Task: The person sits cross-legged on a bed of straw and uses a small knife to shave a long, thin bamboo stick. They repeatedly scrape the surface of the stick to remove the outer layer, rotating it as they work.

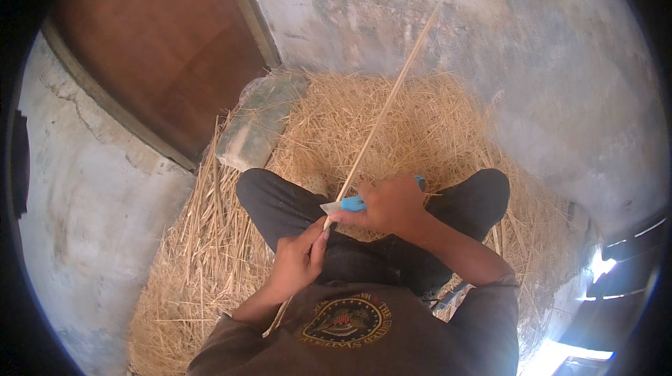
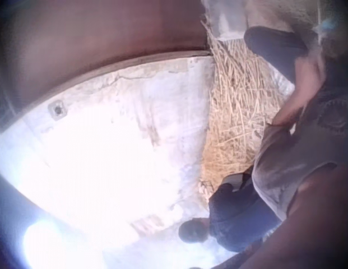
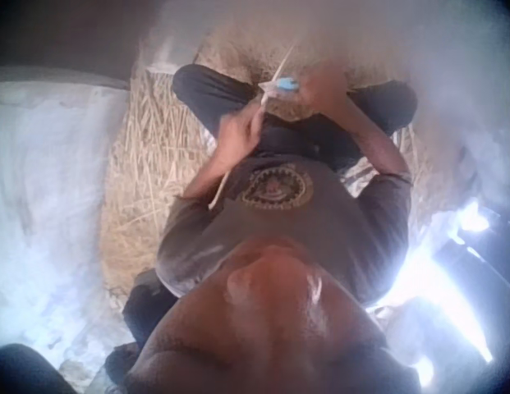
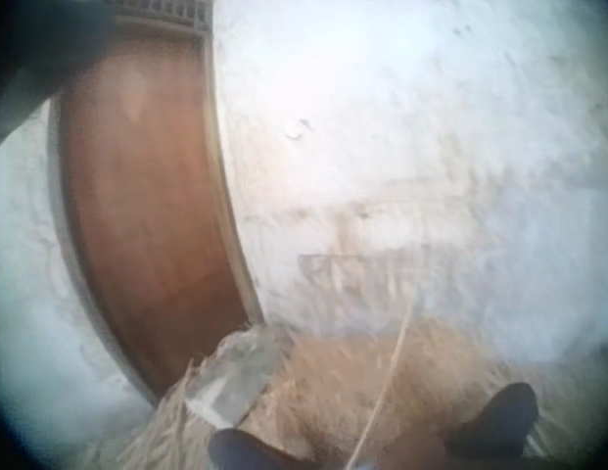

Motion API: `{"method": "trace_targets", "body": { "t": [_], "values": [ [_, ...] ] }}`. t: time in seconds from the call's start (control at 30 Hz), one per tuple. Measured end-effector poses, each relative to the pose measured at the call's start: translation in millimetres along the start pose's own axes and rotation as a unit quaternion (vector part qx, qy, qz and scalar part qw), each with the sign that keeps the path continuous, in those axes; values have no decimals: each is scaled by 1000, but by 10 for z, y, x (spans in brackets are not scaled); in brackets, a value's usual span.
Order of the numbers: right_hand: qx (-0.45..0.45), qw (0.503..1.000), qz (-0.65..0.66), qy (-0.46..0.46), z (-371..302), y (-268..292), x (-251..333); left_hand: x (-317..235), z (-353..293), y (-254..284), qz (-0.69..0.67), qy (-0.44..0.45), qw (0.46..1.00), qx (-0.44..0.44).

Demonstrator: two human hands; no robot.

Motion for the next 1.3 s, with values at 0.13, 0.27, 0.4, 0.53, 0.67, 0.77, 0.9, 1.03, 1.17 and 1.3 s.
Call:
{"method": "trace_targets", "body": {
  "t": [0.13, 0.27, 0.4, 0.53, 0.67, 0.77, 0.9, 1.03, 1.17, 1.3],
  "values": [
    [-12, 1000, -10, 16, -5, -53, -98, 4, -65, -62, 35, 9, 999, -7],
    [-43, 999, -24, 18, 59, -135, -154, 0, -35, -55, 41, 5, 998, -42],
    [-89, 995, -25, 25, 136, -180, -246, 1, 27, -24, 81, 9, 996, -30],
    [-76, 996, -23, 37, 201, -316, -325, 27, 28, -3, 86, 42, 995, -33],
    [-92, 994, -28, 46, 243, -365, -374, 75, -9, -2, 70, 65, 995, -42],
    [-80, 996, -26, 31, 280, -469, -477, 77, -33, 7, 70, 76, 994, -36],
    [-16, 994, -82, -72, 323, -700, -833, 96, -142, -29, 50, 118, 992, -12],
    [27, 991, -44, -125, 287, -713, -1345, 175, -381, -161, -22, 52, 998, -3],
    [94, 978, -115, -146, 218, -739, -1608, 186, -497, -160, -30, 106, 993, 38],
    [133, 945, -180, -237, 210, -582, -2415, 151, -762, -115, -27, 166, 978, 123]
  ]
}}
Point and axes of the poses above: each hand's wrist, its own z-axis towards the middle knuckle, its own y-axis out of the back of the hand, x = y × z, the point moved 6 cm from there along z, towards the middle knuckle, and after that the axes turned 9 degrees about -z, right-handed, at the moved point
